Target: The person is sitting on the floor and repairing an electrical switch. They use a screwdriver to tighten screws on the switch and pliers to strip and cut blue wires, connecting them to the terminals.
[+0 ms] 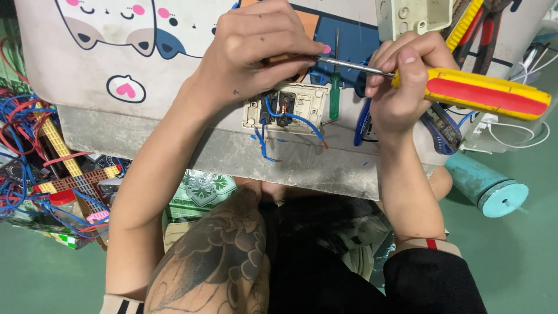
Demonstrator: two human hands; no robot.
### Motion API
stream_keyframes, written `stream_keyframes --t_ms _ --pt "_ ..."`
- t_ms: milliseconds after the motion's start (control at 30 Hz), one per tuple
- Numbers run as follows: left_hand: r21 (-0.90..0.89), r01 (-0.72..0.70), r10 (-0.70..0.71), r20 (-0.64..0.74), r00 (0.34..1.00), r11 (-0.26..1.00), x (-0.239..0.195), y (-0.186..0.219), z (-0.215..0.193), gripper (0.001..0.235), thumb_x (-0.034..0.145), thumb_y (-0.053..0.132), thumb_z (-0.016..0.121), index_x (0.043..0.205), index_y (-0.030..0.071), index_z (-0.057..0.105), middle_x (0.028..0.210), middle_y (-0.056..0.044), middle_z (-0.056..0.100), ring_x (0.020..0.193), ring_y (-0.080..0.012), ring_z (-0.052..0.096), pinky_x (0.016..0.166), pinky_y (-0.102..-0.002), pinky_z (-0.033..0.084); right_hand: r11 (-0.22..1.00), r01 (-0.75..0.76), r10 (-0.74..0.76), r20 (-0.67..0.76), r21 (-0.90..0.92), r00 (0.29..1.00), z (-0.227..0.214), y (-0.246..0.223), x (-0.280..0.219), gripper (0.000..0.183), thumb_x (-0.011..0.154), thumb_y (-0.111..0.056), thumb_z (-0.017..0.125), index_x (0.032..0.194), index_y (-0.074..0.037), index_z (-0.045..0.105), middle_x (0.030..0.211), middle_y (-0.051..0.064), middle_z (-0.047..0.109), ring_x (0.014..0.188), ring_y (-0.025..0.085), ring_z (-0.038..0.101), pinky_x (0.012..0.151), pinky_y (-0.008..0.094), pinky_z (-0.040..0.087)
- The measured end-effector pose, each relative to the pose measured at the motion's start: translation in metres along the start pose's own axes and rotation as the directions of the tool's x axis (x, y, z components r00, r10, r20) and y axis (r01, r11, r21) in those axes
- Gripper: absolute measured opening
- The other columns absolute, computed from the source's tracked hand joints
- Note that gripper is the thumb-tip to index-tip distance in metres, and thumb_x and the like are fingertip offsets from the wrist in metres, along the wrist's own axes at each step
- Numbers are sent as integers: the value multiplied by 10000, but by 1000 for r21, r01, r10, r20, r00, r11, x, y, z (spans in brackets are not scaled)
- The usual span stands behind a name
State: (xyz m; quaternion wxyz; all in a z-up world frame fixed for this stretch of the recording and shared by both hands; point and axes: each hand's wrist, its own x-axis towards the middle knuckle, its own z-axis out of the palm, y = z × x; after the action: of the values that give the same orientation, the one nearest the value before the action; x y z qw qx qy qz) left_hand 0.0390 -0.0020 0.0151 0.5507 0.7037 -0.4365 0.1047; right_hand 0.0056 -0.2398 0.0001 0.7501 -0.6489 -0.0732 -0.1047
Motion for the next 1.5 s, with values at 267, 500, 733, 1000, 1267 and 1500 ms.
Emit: stream_keyframes --t_ms 267,500,733,1000,1267,1500 --pt "-64 -30 28 -29 999 997 0 -5 -2 104 1056 -68 741 1059 -170 721 956 -242 722 861 -355 666 748 -411 551 989 -67 47 150 130 988 -15 4 10 282 1052 -236 567 868 -101 401 623 15 316 433 117 307 405 276 306" --pt "-123 27 -33 -50 998 992 1 4 -8 38 1055 -144 728 1046 -181 725 914 -240 700 849 -334 678 759 -392 540 960 -77 -17 333 268 943 -3 -7 15 181 1097 -237 469 1235 -146 395 875 72 321 581 157 323 444 294 401" --pt "-148 62 -60 16 998 987 -9 4 -8 51 1089 -91 740 1095 -140 729 953 -217 684 805 -292 627 692 -371 456 936 334 -352 255 112 901 3 6 15 252 1110 -325 477 1170 -88 417 834 197 568 632 324 565 596 391 487" --pt "-123 162 -152 87 985 979 -21 17 -9 357 1132 71 370 1310 -69 646 1160 -203 734 992 -360 647 845 -447 509 913 402 -399 345 68 849 -13 6 8 321 1125 -318 299 1276 -53 397 808 300 532 619 437 566 590 496 534" --pt "-22 349 -347 67 935 937 -56 50 -36 668 882 -268 363 1493 -35 498 1422 -286 697 1345 -459 727 1099 -486 585 882 426 -369 266 -203 891 -14 4 -5 644 1118 -461 304 774 30 541 682 238 559 590 357 579 571 402 434" --pt "169 274 -304 189 934 947 -67 35 -27 644 922 259 745 1459 -12 513 1440 -144 582 1284 -359 626 943 -472 512 939 319 -273 283 -130 919 -55 16 -21 556 1091 -429 338 891 51 536 812 244 494 691 412 501 595 479 435"
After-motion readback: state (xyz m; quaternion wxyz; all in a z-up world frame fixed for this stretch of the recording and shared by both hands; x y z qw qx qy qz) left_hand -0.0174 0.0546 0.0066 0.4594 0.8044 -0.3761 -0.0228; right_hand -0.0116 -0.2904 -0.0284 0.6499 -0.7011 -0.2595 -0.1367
